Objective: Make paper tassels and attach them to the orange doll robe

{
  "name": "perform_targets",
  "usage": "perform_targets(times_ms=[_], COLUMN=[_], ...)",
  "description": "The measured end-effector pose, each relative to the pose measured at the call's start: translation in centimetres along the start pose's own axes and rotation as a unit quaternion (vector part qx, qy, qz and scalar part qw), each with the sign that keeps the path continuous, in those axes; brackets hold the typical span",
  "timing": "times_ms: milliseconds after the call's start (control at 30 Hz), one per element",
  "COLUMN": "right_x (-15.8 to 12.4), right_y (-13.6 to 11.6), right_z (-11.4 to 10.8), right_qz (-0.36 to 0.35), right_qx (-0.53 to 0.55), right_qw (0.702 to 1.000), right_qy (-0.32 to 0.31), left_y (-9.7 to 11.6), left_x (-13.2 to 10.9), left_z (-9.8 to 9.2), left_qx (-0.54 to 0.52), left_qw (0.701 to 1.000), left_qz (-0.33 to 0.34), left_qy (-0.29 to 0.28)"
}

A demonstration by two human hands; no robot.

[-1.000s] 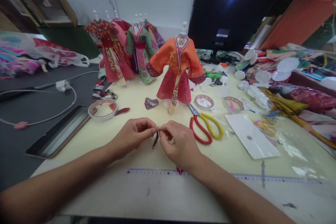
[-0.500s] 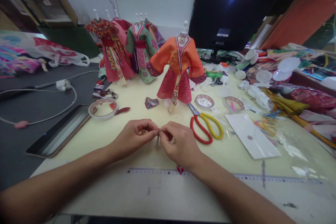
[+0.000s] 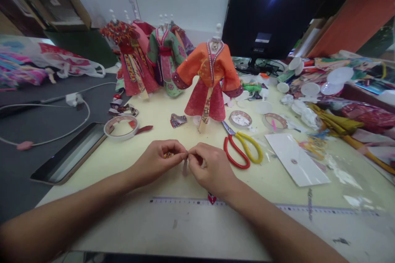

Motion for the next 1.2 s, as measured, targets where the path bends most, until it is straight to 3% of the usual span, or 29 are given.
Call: perform_targets(times_ms=[233,667,1000,1200], right_x=[0.1,-0.1,0.1,0.2], right_y=[0.3,1.7,1.5,1.6], right_z=[0.1,0.5,0.5,0.1], right_qz=[0.028,0.14,0.136,0.144], right_qx=[0.018,0.118,0.117,0.11], right_qw=[0.999,0.981,0.982,0.983], right_qy=[-0.012,-0.057,-0.053,-0.026], left_y=[-0.5,-1.0,-0.8,-0.9], left_x=[0.1,-0.1,-0.2,-0.1], left_z=[0.1,0.5,0.5,0.5], left_qx=[-0.018,-0.101,-0.111,-0.185], left_qw=[1.0,0.989,0.991,0.976], left_qz=[-0.017,-0.099,-0.063,-0.106], left_qy=[-0.008,-0.039,-0.034,-0.036])
Point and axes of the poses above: each hand's wrist, its own x-axis towards the middle knuckle, its own z-axis out of the palm, y = z × x, the point moved 8 cm from there along x, towards the middle knuckle, and after that the axes turned 11 degrees about y, right-handed, at the moved point
